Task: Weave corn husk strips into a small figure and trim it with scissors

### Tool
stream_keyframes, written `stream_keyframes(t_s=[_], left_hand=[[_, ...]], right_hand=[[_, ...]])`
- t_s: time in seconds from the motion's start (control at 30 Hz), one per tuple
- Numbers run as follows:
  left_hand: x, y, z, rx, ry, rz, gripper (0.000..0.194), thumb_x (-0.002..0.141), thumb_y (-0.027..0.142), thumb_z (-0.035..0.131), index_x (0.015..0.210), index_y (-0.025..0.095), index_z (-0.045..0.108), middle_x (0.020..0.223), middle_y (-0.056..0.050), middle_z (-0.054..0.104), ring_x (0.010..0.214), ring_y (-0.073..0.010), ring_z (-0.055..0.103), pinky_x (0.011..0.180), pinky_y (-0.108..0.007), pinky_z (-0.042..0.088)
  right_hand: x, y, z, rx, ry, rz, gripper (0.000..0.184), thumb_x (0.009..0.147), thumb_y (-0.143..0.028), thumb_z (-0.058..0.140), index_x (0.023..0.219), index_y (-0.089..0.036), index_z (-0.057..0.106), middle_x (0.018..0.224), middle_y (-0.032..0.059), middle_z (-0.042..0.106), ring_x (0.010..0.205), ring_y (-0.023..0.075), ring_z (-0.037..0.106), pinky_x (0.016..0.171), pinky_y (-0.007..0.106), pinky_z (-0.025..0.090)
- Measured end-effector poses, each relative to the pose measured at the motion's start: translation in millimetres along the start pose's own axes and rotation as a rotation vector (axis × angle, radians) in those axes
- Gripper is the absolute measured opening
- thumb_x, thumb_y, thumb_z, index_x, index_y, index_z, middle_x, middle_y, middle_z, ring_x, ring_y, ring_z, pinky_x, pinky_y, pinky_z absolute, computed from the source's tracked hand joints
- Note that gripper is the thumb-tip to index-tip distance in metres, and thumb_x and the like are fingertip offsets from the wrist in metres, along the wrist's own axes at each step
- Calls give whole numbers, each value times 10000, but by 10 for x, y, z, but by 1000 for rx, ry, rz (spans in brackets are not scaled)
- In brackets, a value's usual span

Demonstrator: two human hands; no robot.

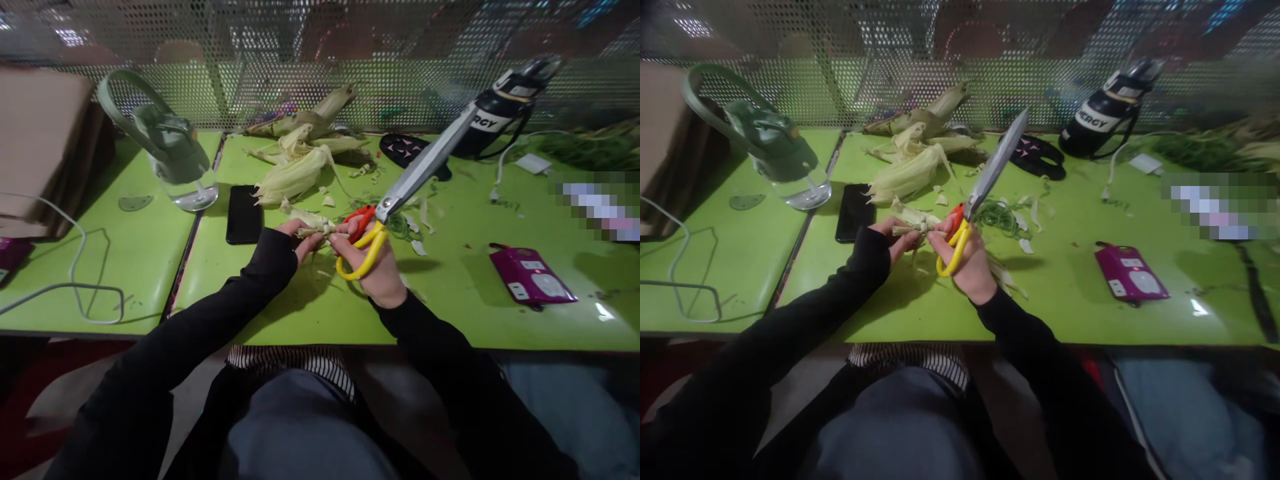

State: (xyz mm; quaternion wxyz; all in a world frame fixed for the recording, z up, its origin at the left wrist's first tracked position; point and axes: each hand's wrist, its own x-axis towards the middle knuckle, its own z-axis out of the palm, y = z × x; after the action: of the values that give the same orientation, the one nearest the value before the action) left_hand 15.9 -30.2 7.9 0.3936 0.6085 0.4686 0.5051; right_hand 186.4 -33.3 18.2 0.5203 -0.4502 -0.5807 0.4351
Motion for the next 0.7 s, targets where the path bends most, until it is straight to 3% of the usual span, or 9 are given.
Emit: stream_keyframes(t_s=[0.1, 0.23, 0.3, 0.4, 0.47, 0.57, 0.7], left_hand=[[15, 16, 38, -157, -20, -78, 256, 806, 388, 769, 775, 164, 650, 642, -7, 653, 559, -98, 568, 568, -249, 495], [61, 8, 81, -478, -97, -339, 287, 760, 369, 810, 861, 170, 629, 659, -8, 663, 596, -139, 633, 591, -281, 516], [93, 16, 51, -541, -68, -382, 292, 728, 303, 836, 875, 161, 628, 690, -20, 684, 636, -158, 663, 612, -287, 518], [153, 72, -53, -658, 84, -330, 256, 737, 249, 816, 882, 158, 627, 777, -25, 712, 726, -153, 689, 668, -273, 532], [192, 124, -127, -728, 153, -288, 229, 761, 255, 794, 899, 166, 633, 831, -18, 721, 764, -134, 692, 693, -250, 533], [235, 184, -196, -792, 178, -237, 209, 794, 287, 778, 916, 186, 642, 866, -7, 721, 779, -115, 681, 725, -235, 530], [244, 216, -216, -830, 220, -170, 224, 807, 287, 773, 977, 209, 650, 930, -13, 729, 857, -144, 690, 837, -271, 534]], right_hand=[[15, -19, 27, -33, -17, -25, 369, 774, -350, 795, 813, -243, 445, 858, -27, 613, 795, 135, 634, 810, 346, 554], [32, -44, 32, -5, -44, -2, 375, 802, -430, 771, 833, -251, 443, 908, -9, 618, 771, 139, 622, 739, 334, 552], [21, -46, -14, -3, -53, 15, 410, 792, -493, 773, 838, -253, 444, 926, -6, 611, 713, 122, 589, 690, 316, 540], [-21, -21, -148, -52, -112, 31, 479, 777, -637, 732, 873, -252, 464, 885, -8, 581, 637, 111, 524, 597, 291, 502], [-52, 14, -246, -114, -273, 74, 540, 768, -737, 673, 884, -240, 496, 788, -22, 524, 589, 113, 497, 534, 284, 478], [-85, 73, -343, -144, -483, 184, 644, 771, -834, 565, 945, -214, 553, 759, -16, 491, 573, 118, 497, 514, 291, 496], [-104, 108, -363, -106, -597, 228, 776, 746, -895, 502, 1078, -200, 598, 816, 13, 509, 635, 131, 505, 543, 300, 525]])
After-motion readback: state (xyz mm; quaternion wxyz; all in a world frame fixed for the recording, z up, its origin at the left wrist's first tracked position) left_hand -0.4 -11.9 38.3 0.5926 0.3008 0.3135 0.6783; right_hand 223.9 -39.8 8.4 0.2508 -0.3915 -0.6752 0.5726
